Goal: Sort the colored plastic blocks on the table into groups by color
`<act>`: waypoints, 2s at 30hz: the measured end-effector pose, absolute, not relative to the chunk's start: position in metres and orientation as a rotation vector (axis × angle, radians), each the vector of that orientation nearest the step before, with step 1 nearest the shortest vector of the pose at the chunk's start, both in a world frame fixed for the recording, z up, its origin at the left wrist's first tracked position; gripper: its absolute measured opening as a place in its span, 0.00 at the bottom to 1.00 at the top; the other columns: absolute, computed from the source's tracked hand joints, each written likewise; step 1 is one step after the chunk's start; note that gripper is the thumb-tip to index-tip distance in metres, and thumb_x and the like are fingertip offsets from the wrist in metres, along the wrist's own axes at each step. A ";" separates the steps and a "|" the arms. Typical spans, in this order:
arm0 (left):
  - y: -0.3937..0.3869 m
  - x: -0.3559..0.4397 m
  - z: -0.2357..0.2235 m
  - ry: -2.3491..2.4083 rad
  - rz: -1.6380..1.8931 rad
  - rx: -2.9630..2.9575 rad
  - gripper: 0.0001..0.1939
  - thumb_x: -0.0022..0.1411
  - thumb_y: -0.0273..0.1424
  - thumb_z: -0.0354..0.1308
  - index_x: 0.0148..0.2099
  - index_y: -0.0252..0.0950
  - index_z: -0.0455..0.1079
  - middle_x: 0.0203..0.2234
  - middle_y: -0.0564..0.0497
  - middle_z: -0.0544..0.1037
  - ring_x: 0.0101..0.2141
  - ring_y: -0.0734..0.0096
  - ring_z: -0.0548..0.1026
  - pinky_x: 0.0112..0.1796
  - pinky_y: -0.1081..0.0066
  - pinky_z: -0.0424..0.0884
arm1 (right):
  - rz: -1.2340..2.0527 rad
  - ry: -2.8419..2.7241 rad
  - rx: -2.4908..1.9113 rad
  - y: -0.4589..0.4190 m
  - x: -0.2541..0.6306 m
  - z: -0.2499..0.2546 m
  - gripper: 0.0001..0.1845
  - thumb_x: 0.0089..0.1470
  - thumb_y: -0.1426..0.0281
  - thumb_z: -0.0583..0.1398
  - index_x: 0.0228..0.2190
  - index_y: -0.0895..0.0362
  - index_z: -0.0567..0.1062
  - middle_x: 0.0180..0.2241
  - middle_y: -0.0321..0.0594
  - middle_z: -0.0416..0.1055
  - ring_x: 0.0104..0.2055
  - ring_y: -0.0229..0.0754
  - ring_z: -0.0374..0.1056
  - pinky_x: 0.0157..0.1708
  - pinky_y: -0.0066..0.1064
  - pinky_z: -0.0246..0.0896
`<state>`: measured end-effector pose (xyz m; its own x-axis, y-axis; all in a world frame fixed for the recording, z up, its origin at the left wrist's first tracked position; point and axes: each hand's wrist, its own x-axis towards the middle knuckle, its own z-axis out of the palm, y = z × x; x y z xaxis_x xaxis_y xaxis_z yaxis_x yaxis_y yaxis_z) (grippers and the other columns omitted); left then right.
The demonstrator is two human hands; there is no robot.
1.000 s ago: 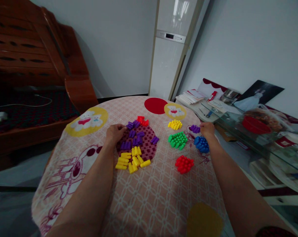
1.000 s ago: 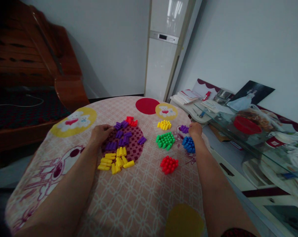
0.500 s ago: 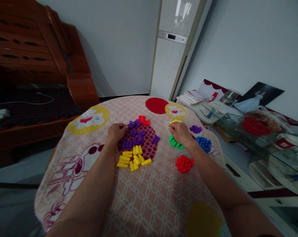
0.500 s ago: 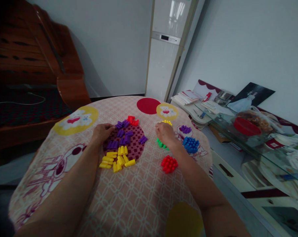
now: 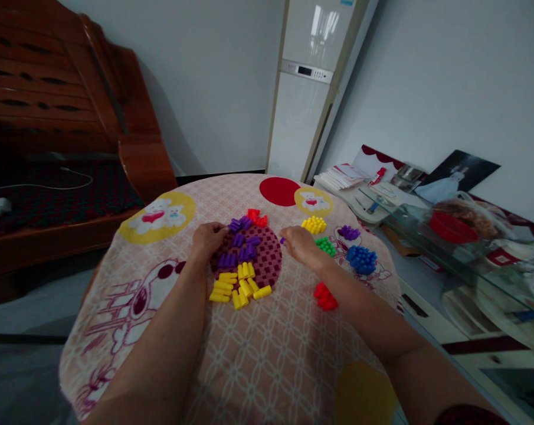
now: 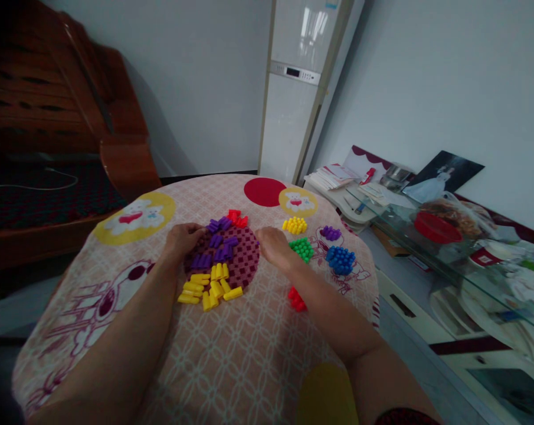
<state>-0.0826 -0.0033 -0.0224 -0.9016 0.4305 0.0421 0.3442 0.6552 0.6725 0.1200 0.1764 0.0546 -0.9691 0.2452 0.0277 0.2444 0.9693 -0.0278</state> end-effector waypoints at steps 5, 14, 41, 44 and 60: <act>-0.002 -0.084 -0.026 2.722 1.108 0.630 0.16 0.59 0.39 0.56 0.43 0.37 0.80 0.29 0.47 0.83 0.30 0.65 0.78 0.31 0.73 0.66 | 0.083 -2.783 -0.668 0.250 0.143 0.079 0.11 0.56 0.74 0.60 0.38 0.59 0.82 0.39 0.45 0.80 0.42 0.43 0.74 0.42 0.28 0.63; -0.003 -0.081 -0.020 2.727 1.106 0.608 0.16 0.59 0.38 0.57 0.42 0.36 0.80 0.27 0.48 0.82 0.28 0.66 0.77 0.31 0.73 0.66 | -0.299 -2.734 -1.302 0.329 0.182 0.059 0.14 0.55 0.79 0.58 0.36 0.61 0.83 0.38 0.49 0.80 0.41 0.44 0.74 0.37 0.29 0.63; -0.003 -0.086 -0.032 2.670 1.224 0.626 0.15 0.59 0.38 0.56 0.41 0.36 0.80 0.28 0.47 0.83 0.31 0.65 0.78 0.32 0.72 0.69 | 0.067 -2.989 -0.530 0.220 0.054 0.048 0.18 0.64 0.68 0.52 0.45 0.64 0.78 0.46 0.54 0.77 0.49 0.48 0.71 0.48 0.32 0.60; -0.003 -0.086 -0.032 2.672 1.202 0.638 0.15 0.59 0.39 0.56 0.41 0.37 0.80 0.29 0.47 0.83 0.32 0.64 0.79 0.33 0.72 0.69 | 0.140 -3.000 -0.529 0.211 0.029 0.034 0.19 0.64 0.68 0.52 0.45 0.66 0.78 0.46 0.55 0.77 0.48 0.48 0.72 0.47 0.32 0.61; -0.003 -0.076 -0.018 2.726 1.119 0.616 0.16 0.60 0.36 0.56 0.44 0.35 0.80 0.30 0.48 0.83 0.31 0.66 0.78 0.33 0.73 0.66 | 0.700 -2.557 -0.493 0.198 0.094 0.061 0.13 0.45 0.74 0.61 0.34 0.59 0.82 0.31 0.39 0.79 0.34 0.40 0.74 0.36 0.28 0.67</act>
<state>-0.0761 -0.0028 -0.0184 -0.9082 0.4173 0.0331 0.3201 0.6414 0.6972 0.0937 0.1980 0.0612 -0.8391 0.4417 0.3177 0.2184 0.8083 -0.5468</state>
